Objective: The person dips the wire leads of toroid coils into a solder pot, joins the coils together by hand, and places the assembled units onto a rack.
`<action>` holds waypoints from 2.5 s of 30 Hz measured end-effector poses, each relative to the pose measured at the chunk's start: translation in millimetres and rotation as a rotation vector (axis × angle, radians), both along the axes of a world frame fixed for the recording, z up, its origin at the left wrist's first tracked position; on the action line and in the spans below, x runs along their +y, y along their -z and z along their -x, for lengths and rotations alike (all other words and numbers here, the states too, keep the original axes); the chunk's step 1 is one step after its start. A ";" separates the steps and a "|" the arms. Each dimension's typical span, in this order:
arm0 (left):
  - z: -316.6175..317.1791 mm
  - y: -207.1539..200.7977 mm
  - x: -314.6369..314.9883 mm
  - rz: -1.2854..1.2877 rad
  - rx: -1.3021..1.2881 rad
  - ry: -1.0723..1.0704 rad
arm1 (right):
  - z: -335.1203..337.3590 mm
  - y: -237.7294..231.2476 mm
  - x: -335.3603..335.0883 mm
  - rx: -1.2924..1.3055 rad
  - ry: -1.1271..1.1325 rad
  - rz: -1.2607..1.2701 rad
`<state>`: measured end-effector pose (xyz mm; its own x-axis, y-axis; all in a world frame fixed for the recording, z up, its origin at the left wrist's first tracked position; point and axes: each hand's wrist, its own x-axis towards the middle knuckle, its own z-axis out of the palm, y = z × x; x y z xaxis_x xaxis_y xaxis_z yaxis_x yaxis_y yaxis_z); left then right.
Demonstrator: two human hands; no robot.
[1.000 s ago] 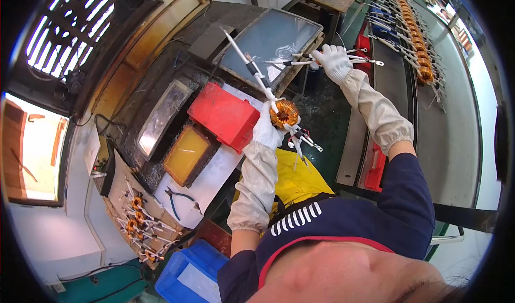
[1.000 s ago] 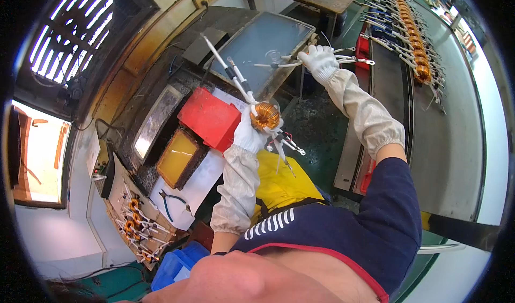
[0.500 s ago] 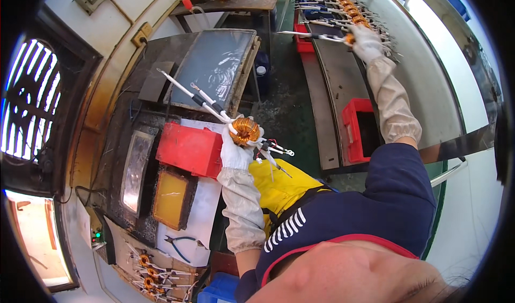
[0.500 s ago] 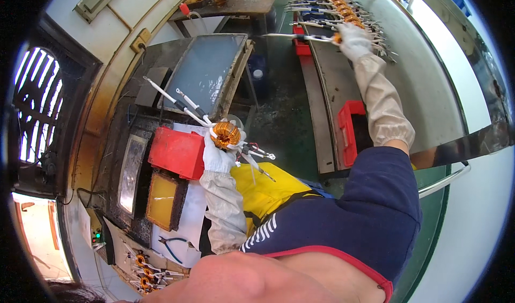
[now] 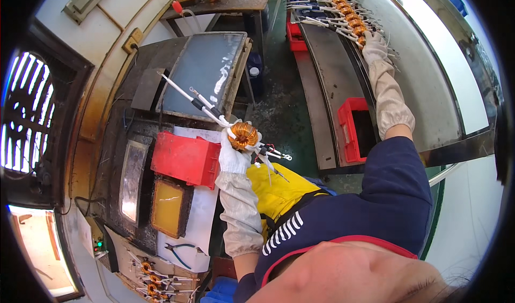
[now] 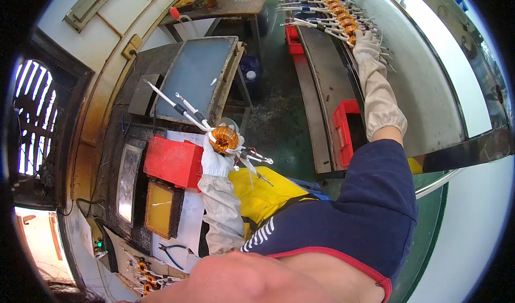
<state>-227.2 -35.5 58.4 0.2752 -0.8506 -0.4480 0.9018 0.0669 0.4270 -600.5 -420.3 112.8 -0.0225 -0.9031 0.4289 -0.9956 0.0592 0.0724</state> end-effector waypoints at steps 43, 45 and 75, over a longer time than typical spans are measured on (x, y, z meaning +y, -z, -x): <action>25.2 -3.8 -5.7 -0.106 -0.278 -0.067 | -168.7 -20.0 161.8 -0.812 -1.163 -0.876; 29.9 -1.1 -9.2 -0.025 -0.270 -0.089 | -195.3 11.6 194.8 -0.923 -1.305 -1.250; 40.4 -9.8 70.3 0.221 -0.299 0.121 | -276.7 12.7 142.0 -0.028 -1.205 -0.273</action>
